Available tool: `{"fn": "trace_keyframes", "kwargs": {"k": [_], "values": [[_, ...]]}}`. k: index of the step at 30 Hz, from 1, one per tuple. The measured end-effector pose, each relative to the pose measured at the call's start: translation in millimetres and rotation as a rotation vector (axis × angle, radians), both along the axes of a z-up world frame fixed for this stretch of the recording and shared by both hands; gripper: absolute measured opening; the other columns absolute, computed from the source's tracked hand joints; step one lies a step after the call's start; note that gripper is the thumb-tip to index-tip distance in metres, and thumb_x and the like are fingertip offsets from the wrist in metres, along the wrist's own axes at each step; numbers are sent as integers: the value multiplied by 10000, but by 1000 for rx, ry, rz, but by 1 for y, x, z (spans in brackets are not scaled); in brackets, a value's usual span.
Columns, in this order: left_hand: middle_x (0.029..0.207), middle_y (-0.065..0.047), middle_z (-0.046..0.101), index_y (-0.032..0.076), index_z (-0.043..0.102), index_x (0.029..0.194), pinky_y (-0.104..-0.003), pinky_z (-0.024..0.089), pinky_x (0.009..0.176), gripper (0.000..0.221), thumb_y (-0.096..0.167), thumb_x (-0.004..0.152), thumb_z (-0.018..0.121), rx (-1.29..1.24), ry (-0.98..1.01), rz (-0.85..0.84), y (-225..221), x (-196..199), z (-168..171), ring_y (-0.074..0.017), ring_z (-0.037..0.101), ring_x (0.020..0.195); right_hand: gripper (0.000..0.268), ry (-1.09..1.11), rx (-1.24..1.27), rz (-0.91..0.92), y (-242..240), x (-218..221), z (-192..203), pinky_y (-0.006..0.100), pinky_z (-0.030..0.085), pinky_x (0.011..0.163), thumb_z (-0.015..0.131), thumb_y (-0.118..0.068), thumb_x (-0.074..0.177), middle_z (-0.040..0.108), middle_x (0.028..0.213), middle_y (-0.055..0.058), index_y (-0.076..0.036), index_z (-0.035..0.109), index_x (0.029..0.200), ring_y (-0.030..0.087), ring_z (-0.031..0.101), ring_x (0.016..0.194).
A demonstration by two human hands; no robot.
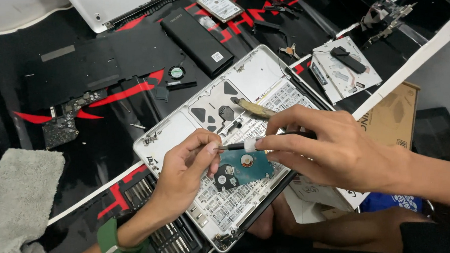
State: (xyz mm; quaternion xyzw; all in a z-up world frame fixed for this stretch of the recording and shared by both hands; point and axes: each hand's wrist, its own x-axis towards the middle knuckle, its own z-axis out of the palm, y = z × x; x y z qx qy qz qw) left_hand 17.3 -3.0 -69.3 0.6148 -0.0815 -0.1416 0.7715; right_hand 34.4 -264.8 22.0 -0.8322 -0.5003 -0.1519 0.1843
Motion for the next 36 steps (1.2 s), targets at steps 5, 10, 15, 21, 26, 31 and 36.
{"fn": "trace_keyframes", "kwargs": {"k": [5, 10, 15, 21, 26, 31, 36], "values": [[745, -54, 545, 24, 653, 992, -277, 470, 633, 214, 206, 1036, 549, -13, -16, -10, 0, 0, 0, -136, 514, 677, 354, 26, 2, 2, -1, -2, 2, 311, 484, 562, 817, -124, 931, 636, 1115, 167, -96, 648, 1241, 193, 616, 712], [733, -50, 553, 42, 656, 971, -270, 455, 635, 226, 238, 1027, 560, 21, 10, -4, 1, 1, 2, -139, 533, 657, 282, -31, 35, 43, 4, -2, 10, 357, 618, 718, 786, -117, 931, 676, 1057, 202, 4, 680, 1163, 276, 712, 856], [859, -72, 562, 4, 658, 962, -271, 464, 628, 218, 189, 1026, 562, -31, 11, 2, 0, 1, 1, -154, 534, 671, 256, -58, 45, 58, 5, -4, 10, 336, 611, 670, 758, -103, 948, 681, 1043, 209, 6, 679, 1165, 251, 706, 802], [893, -78, 586, 11, 657, 972, -265, 485, 626, 208, 193, 1023, 571, -49, 12, -4, 0, 1, 1, -145, 532, 694, 209, -128, 35, 42, 3, -5, 9, 326, 564, 579, 739, -136, 965, 715, 1021, 201, -47, 693, 1148, 248, 709, 757], [886, -72, 570, 13, 649, 970, -266, 479, 628, 227, 217, 1027, 567, -52, -29, -12, 0, 1, -1, -145, 529, 678, 227, -89, 19, 33, -1, -5, 9, 315, 565, 572, 722, -179, 967, 720, 1045, 188, -83, 703, 1171, 226, 714, 755], [870, -58, 550, 27, 652, 986, -273, 442, 619, 211, 214, 1031, 565, -30, -2, -3, 0, 1, -1, -148, 539, 661, 310, 123, 0, -29, -1, -4, 9, 317, 526, 618, 769, -218, 917, 638, 1115, 132, -111, 688, 1197, 171, 633, 684], [897, -75, 579, 8, 662, 990, -274, 476, 629, 222, 202, 1025, 563, -32, 3, -10, 0, 1, 1, -158, 541, 681, 270, 95, 19, -16, 0, -5, 7, 298, 526, 589, 782, -91, 915, 648, 1106, 142, -98, 690, 1169, 159, 608, 640]]}}
